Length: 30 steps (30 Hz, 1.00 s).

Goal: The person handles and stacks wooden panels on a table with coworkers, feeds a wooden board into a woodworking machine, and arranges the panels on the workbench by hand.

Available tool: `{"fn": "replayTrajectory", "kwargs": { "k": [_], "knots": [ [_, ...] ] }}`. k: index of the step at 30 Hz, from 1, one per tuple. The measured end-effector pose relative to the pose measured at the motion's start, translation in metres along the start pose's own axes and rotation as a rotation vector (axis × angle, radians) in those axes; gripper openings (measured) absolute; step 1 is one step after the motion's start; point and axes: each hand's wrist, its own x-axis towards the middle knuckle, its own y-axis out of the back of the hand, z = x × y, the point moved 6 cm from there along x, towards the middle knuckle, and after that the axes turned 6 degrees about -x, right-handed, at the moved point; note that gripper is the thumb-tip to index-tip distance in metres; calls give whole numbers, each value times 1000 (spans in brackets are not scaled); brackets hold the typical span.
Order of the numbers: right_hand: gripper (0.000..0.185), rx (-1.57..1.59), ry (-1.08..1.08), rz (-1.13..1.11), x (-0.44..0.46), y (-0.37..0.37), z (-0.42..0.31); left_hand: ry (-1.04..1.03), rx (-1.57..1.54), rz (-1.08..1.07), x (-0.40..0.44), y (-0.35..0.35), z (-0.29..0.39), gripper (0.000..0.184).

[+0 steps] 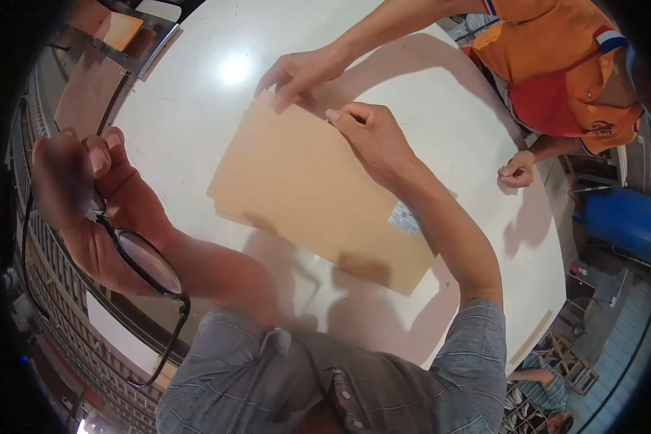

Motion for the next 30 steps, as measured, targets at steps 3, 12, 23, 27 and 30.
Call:
{"fn": "replayTrajectory", "kwargs": {
  "k": [3,12,23,27,30],
  "knots": [
    [32,-90,60,20,-1,-7,-14,-5,9,3,0,-6,-1,35],
    [38,32,-14,-68,4,-6,-14,-37,56,91,-6,-16,-4,34],
    [30,-425,156,175,-8,34,-13,-48,41,108,-5,-30,-11,35],
    [32,-753,547,477,-41,4,-17,-24,-20,97,1,19,-10,35],
    [49,-971,606,515,-102,0,-4,-21,-18,98,0,1,-7,36]
  ]
}}
